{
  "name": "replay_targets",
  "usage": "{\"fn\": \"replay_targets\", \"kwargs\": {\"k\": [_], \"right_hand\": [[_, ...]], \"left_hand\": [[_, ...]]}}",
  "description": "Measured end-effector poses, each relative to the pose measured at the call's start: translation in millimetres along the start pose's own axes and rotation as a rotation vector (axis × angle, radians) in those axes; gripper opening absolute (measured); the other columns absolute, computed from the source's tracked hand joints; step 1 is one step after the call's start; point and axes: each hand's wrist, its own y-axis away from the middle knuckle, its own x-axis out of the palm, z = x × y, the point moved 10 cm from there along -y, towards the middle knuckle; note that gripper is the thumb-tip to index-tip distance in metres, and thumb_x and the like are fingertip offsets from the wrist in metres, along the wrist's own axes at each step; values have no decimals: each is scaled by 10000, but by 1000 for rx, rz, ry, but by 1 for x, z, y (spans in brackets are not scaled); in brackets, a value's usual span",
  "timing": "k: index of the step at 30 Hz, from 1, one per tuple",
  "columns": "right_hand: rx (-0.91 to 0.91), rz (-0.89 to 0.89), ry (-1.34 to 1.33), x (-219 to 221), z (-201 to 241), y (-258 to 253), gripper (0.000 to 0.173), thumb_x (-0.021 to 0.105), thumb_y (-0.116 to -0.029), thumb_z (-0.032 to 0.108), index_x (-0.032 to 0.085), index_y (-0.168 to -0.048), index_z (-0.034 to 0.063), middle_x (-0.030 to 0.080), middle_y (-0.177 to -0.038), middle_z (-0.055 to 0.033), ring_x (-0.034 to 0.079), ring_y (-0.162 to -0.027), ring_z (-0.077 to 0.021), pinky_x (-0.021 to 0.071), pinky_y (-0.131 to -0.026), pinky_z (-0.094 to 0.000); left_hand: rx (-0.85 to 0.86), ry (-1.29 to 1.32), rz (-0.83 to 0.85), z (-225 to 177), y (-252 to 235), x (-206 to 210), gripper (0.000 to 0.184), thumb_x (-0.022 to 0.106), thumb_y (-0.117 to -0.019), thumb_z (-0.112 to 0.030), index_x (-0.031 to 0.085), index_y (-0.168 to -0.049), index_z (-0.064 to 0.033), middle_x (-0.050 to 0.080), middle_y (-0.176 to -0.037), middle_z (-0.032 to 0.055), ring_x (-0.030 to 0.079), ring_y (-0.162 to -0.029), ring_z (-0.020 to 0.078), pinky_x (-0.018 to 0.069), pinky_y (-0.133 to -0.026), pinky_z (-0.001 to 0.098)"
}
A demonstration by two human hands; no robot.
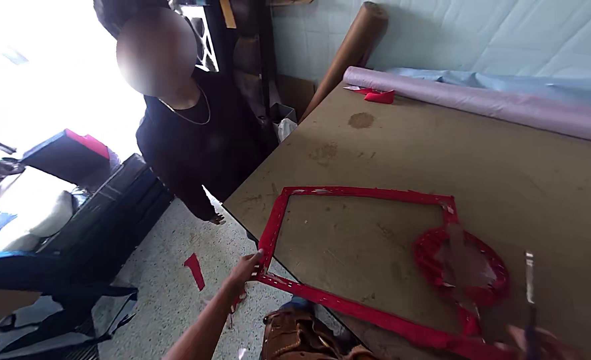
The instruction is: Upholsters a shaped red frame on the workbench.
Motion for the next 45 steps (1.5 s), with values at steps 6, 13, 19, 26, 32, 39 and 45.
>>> {"fn": "replay_targets", "kwargs": {"k": [6,13,19,26,32,39,45], "right_hand": [[-67,178,-208,156,46,110,297,599,-1034,237,623,-1256,40,689,-1154,-107,706,-881,-232,628,-708,-427],[98,98,333,339,46,228,508,793,-808,553,718,-1106,149,657,-1108,-74,658,-1006,-203,601,-794,-445],[267,-38,614,482,57,272,596,692,-748,770,712,-1054,260,624,-1023,10,643,-883,-161,582,-648,-441],[338,-262,685,538,83,261,642,624,-772,803,730,-1069,243,641,-970,1,655,-845,-174,578,-644,-453],[397,-198,635,557,76,255,552,537,-908,709,722,-1042,206,652,-943,-26,663,-851,-212,575,-718,-489],[309,-196,837,564,121,211,596,543,-890,705,724,-1019,152,636,-1157,-74,577,-1162,-296,518,-933,-518],[132,-278,831,582,120,110,393,779,-779,398,710,-1061,133,609,-1160,-129,601,-1096,-333,567,-830,-528]], "left_hand": [[263,-507,-105,-33,-20,-13,291,791,-859,-401,766,-1011,-153,779,-919,5,756,-862,160,631,-862,476],[70,-443,556,-47,-29,1,357,690,-995,-331,708,-1140,-5,769,-948,177,765,-800,293,647,-727,433],[232,-536,781,-55,-37,-5,348,614,-1038,-324,725,-1003,4,708,-744,113,687,-647,209,602,-652,375],[396,-569,814,-58,-35,-4,337,618,-1042,-305,735,-934,-9,704,-706,109,666,-596,196,582,-611,355],[404,-557,884,-51,-27,0,349,597,-1053,-288,696,-911,16,684,-689,123,660,-587,209,580,-604,362],[506,-737,1000,-56,-7,7,379,570,-1050,-334,696,-904,-7,689,-701,83,669,-610,188,588,-635,375],[499,-666,1106,-60,12,6,391,569,-1054,-318,619,-820,-7,675,-653,92,669,-564,204,589,-599,373]]}}
